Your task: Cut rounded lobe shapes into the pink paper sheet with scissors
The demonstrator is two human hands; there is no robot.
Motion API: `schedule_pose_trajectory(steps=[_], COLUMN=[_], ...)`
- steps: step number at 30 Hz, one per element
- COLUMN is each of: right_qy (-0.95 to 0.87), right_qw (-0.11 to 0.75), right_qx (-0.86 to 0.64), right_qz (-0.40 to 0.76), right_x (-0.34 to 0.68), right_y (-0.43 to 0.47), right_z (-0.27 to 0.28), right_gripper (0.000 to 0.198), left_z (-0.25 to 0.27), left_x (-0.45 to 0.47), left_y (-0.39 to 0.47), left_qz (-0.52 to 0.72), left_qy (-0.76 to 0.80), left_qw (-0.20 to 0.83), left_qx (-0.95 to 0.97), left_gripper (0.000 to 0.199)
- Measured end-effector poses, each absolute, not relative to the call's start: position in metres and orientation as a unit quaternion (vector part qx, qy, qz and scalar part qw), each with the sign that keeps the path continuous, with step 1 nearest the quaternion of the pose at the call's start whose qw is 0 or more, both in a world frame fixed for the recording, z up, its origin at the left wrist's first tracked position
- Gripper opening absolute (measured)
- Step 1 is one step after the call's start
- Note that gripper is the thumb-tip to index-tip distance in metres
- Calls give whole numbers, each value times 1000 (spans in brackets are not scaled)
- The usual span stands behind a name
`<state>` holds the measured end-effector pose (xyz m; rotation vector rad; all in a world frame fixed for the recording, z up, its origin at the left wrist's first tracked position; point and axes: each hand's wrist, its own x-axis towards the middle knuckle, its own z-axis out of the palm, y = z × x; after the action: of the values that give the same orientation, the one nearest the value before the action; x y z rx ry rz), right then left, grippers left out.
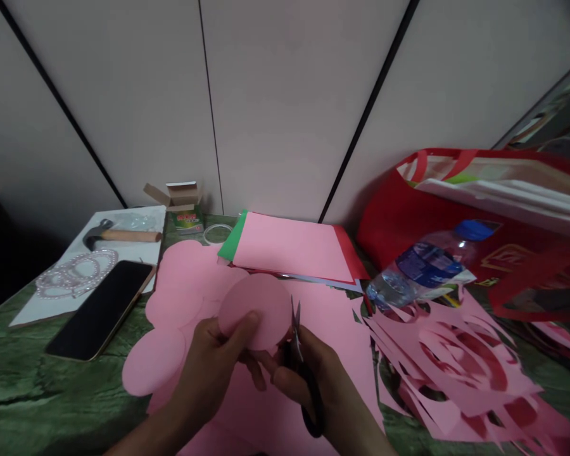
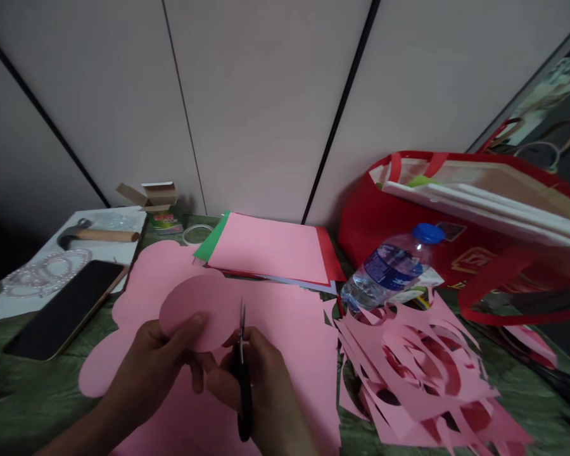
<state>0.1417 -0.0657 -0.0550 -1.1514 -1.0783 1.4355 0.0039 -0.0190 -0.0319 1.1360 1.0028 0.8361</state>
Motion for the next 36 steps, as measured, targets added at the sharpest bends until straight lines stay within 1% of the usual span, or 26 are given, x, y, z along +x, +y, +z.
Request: schedule_pose_trajectory(steps=[5,11,16,23,28,31,36], right_qy=[-479,-456,-450,-440,-427,-411,-364], right_qw=[466,478,494,500,507,514,581], right_qx=[-487,-478,-457,-433,-441,-487,-574], right_qz=[563,579,588,608,605,575,448], right_x=[143,143,141,142,140,139,146], right_y=[-65,-66,-65,-65,-66,-65,-61], right_z=[-51,-41,-46,-40,-45,-46,-40], right_gripper=[26,24,29,28,26,21,12], left_z=[-31,-24,-21,-21,-18,-15,-18], left_x=[5,7,8,8,10,12,12], left_y=[-20,-22,-22,-22,-25,-27,-26], left_qz=[349,346,345,344,341,346,310], left_qy=[464,480,477,472,484,503,486], left_qw=[615,584,584,594,586,580,625], left_qx=[534,556,559,553,552,539,526], left_gripper=[41,38,36,39,48,49,49])
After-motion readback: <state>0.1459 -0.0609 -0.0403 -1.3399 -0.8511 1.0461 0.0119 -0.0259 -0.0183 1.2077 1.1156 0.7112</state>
